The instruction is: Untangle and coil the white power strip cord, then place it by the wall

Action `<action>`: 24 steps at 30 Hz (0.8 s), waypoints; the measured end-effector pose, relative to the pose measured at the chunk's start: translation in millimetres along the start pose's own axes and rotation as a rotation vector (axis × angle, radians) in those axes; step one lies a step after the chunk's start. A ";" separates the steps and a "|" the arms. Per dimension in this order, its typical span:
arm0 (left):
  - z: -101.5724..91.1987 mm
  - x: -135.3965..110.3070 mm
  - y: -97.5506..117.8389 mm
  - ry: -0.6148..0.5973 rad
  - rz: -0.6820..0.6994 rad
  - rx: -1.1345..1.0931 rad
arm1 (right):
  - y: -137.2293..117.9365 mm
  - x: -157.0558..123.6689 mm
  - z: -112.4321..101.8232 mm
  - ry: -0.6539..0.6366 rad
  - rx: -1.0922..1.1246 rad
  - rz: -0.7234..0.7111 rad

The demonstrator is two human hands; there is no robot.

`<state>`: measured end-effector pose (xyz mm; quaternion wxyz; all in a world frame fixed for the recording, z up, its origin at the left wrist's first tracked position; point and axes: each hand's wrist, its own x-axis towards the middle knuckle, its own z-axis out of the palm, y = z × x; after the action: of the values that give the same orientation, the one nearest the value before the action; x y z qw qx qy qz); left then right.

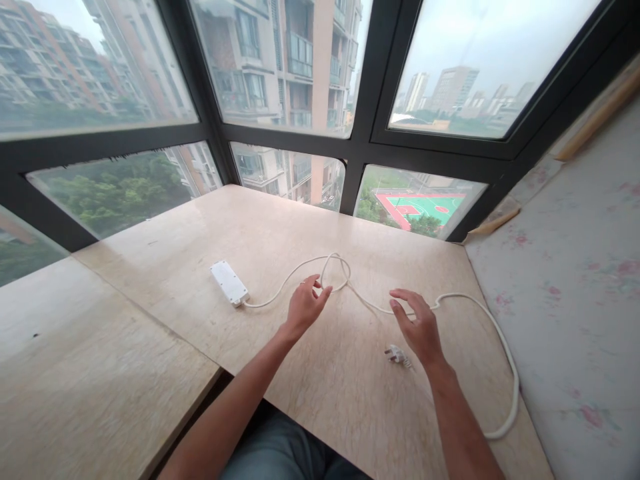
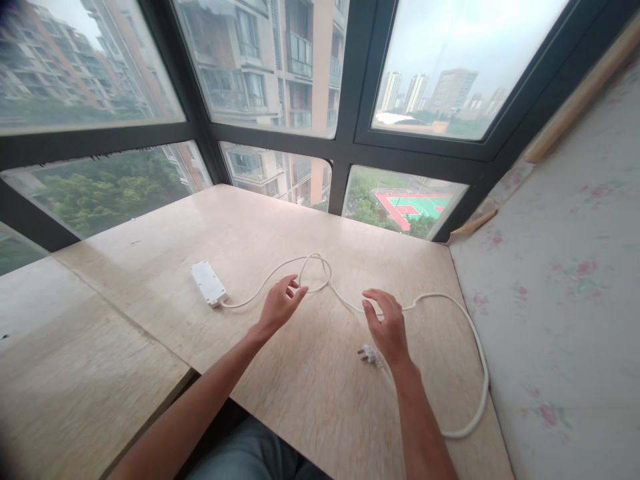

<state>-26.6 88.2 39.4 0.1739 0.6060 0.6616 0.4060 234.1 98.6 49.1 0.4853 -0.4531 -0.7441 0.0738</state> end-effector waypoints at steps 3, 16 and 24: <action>19.2 14.6 -0.9 0.049 -0.099 -0.050 | -15.9 25.4 26.6 -0.093 0.011 -0.046; 28.0 34.0 -30.1 0.107 -0.278 -0.077 | -21.3 95.0 149.0 -0.637 -0.388 0.022; 34.4 36.5 -29.8 0.222 -0.290 -0.448 | -38.7 105.8 175.8 -0.927 -0.682 0.015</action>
<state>-28.9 135.8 5.6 0.2860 0.4035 0.6501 0.5769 59.6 213.2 48.6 -0.0659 -0.5095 -0.8576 0.0241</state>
